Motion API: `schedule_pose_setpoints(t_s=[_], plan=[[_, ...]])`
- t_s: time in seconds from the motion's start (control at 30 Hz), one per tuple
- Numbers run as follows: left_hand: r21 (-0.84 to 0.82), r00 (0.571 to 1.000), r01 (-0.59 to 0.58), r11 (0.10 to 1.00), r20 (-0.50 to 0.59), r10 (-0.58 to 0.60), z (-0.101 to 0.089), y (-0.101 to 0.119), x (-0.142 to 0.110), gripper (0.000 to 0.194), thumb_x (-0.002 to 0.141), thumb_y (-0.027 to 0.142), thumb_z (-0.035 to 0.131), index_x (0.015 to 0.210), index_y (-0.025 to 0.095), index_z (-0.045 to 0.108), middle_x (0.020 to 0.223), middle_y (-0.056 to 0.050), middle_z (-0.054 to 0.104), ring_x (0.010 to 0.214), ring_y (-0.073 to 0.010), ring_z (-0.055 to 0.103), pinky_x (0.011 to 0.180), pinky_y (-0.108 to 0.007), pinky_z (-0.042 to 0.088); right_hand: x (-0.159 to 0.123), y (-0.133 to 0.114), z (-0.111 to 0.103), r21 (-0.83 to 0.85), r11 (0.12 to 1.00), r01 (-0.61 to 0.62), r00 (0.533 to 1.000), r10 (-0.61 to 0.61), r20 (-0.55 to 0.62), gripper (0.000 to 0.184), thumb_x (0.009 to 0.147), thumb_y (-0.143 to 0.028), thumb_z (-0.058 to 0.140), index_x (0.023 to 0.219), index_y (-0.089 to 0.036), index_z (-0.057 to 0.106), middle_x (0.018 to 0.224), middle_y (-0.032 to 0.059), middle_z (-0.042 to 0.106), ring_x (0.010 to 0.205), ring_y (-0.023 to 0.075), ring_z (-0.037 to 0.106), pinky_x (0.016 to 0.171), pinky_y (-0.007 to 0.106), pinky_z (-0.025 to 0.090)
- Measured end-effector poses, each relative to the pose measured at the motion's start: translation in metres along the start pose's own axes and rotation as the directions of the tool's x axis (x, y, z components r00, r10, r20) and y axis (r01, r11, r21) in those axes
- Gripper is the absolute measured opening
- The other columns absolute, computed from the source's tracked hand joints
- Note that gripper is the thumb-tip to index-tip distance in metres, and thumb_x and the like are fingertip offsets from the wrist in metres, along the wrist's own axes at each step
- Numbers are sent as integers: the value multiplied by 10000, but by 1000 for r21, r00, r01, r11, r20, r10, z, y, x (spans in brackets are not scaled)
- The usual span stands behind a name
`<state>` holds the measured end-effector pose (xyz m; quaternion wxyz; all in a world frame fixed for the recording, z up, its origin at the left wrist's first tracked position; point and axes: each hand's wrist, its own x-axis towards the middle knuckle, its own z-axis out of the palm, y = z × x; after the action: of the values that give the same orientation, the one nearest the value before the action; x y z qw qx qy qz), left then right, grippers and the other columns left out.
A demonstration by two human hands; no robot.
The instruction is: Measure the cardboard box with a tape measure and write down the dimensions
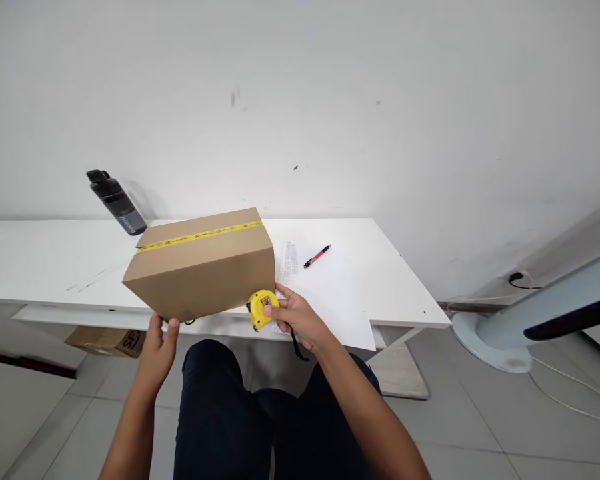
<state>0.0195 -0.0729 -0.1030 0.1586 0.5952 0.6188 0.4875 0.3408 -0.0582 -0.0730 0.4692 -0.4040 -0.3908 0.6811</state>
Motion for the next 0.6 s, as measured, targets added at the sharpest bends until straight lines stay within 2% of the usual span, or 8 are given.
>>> schedule_pose_setpoints(t_s=[0.03, 0.07, 0.2, 0.33, 0.43, 0.5, 0.53, 0.6], plan=[[-44, 997, 38, 998, 71, -35, 1, 1, 2, 611, 942, 631, 569, 1402, 237, 493, 1369, -159, 619, 1273, -319, 614, 1086, -529, 491, -1, -2, 0, -3, 1000, -21, 999, 21, 50, 1199, 716, -322, 931, 1663, -165, 211, 777, -23, 687, 465, 43, 391, 415, 191, 316], [-78, 993, 74, 994, 94, -66, 0, 3, 3, 618, 929, 651, 581, 1383, 239, 504, 1325, -144, 648, 1222, -308, 645, 1064, -512, 510, -4, -5, 0, -12, 999, -35, 995, 36, 90, 1206, 712, -307, 934, 1665, -181, 207, 774, -28, 687, 474, 46, 394, 420, 187, 315], [-116, 984, 161, 980, -62, -169, -15, 21, 1, 651, 887, 697, 609, 1347, 240, 548, 1271, -118, 669, 1131, -289, 665, 1056, -494, 511, -27, -30, 0, -69, 996, -52, 977, 65, 201, 1245, 721, -297, 933, 1681, -219, 144, 932, 21, 744, 518, 50, 432, 443, 185, 343], [-109, 979, 129, 986, -143, -144, -34, 42, 8, 661, 883, 676, 629, 1393, 262, 549, 1281, -97, 663, 1117, -272, 656, 1068, -485, 508, -53, -51, -5, -135, 990, -30, 939, 74, 337, 1293, 738, -305, 933, 1687, -227, 59, 935, 24, 740, 527, 45, 465, 446, 163, 352], [-120, 972, 120, 986, -190, -141, -33, 50, 27, 674, 902, 660, 621, 1448, 282, 509, 1350, -107, 630, 1138, -272, 647, 1070, -483, 512, -62, -53, -3, -152, 988, -15, 912, 76, 403, 1321, 762, -308, 922, 1685, -258, -21, 912, 9, 718, 568, 58, 509, 464, 153, 390], [-94, 967, 101, 990, -223, -120, -27, 47, 48, 706, 914, 657, 609, 1484, 267, 465, 1401, -132, 595, 1153, -276, 645, 1071, -477, 519, -63, -49, 3, -154, 988, -27, 894, 92, 439, 1349, 766, -304, 922, 1678, -289, -72, 919, 5, 708, 601, 71, 549, 491, 162, 426], [-70, 968, 80, 994, -231, -94, -24, 44, 60, 712, 925, 654, 594, 1499, 263, 439, 1417, -142, 583, 1163, -276, 646, 1074, -475, 520, -63, -45, 7, -153, 988, -36, 887, 102, 451, 1369, 760, -298, 927, 1673, -302, -93, 924, 4, 706, 616, 77, 569, 509, 170, 444], [4, 985, -45, 999, -167, 45, -19, 37, 84, 717, 978, 638, 503, 1552, 239, 345, 1468, -187, 542, 1206, -289, 642, 1078, -503, 518, -64, -37, 17, -149, 987, -62, 873, 126, 471, 1404, 739, -278, 942, 1667, -320, -110, 956, 9, 713, 667, 92, 620, 575, 193, 489]])
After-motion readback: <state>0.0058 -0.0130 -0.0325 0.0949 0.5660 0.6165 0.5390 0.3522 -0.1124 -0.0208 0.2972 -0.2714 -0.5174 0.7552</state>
